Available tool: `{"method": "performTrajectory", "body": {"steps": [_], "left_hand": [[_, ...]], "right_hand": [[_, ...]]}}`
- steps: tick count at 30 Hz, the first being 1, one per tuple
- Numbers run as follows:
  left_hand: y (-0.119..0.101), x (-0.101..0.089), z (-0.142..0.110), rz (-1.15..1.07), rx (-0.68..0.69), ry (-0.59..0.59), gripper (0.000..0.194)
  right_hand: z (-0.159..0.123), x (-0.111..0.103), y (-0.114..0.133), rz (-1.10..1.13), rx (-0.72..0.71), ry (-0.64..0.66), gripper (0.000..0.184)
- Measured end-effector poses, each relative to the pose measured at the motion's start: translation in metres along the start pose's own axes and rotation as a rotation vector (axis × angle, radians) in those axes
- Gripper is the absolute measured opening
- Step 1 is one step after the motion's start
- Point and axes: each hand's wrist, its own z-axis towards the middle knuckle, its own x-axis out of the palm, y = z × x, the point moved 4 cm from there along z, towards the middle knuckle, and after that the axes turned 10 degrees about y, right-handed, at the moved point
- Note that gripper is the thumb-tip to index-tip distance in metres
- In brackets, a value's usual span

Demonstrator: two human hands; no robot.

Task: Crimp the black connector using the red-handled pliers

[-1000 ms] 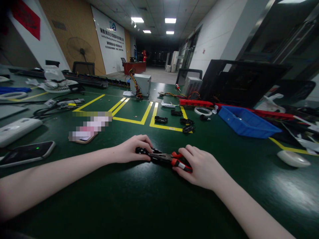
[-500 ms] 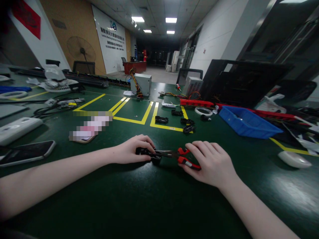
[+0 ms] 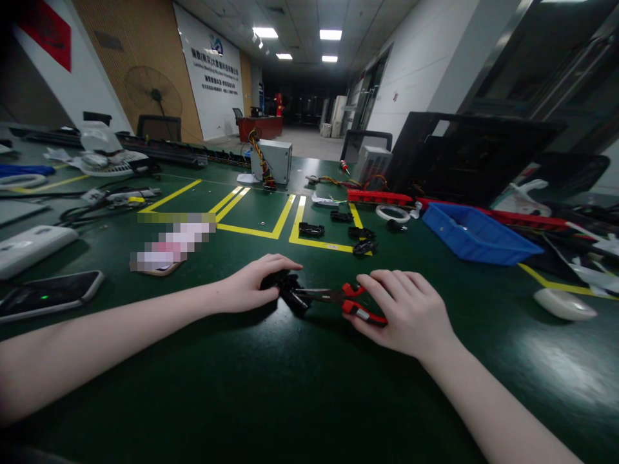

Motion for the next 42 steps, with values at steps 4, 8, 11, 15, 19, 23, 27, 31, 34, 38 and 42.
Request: {"method": "performTrajectory", "body": {"steps": [4,8,11,15,19,23,27,31,34,38,42], "left_hand": [[0.001,0.001,0.000,-0.020,-0.019,-0.009,0.053],[0.002,-0.002,0.000,-0.002,-0.038,-0.084,0.044],[0.003,-0.003,-0.001,0.022,-0.062,-0.128,0.038],[-0.001,-0.002,-0.002,0.040,-0.084,-0.077,0.035],[-0.010,0.004,-0.002,0.171,-0.090,0.035,0.065],[-0.015,0.010,-0.003,0.263,-0.108,0.095,0.099],[-0.011,0.011,-0.003,0.236,-0.152,0.081,0.089],[-0.008,0.011,-0.004,0.203,-0.137,0.068,0.086],[-0.010,0.012,-0.003,0.194,-0.154,0.059,0.093],[-0.017,0.016,-0.001,0.219,-0.198,0.046,0.090],[-0.020,0.018,-0.002,0.215,-0.168,0.064,0.088]], "right_hand": [[0.000,0.001,-0.001,-0.001,-0.001,-0.035,0.041],[-0.001,0.002,-0.004,-0.029,-0.004,-0.068,0.040],[-0.001,0.004,-0.005,-0.032,-0.002,-0.067,0.041],[0.000,0.005,-0.004,-0.011,0.009,-0.057,0.039],[0.000,0.006,-0.003,0.004,0.025,-0.050,0.039],[0.003,0.007,0.000,0.014,0.015,-0.049,0.040],[0.005,0.008,0.004,0.013,-0.019,-0.042,0.041],[0.004,0.007,0.002,-0.005,-0.026,-0.041,0.041],[0.002,0.007,-0.001,-0.009,0.010,-0.050,0.040],[0.002,0.007,-0.002,-0.016,0.024,-0.056,0.040],[0.003,0.006,0.000,-0.013,0.010,-0.053,0.039]]}}
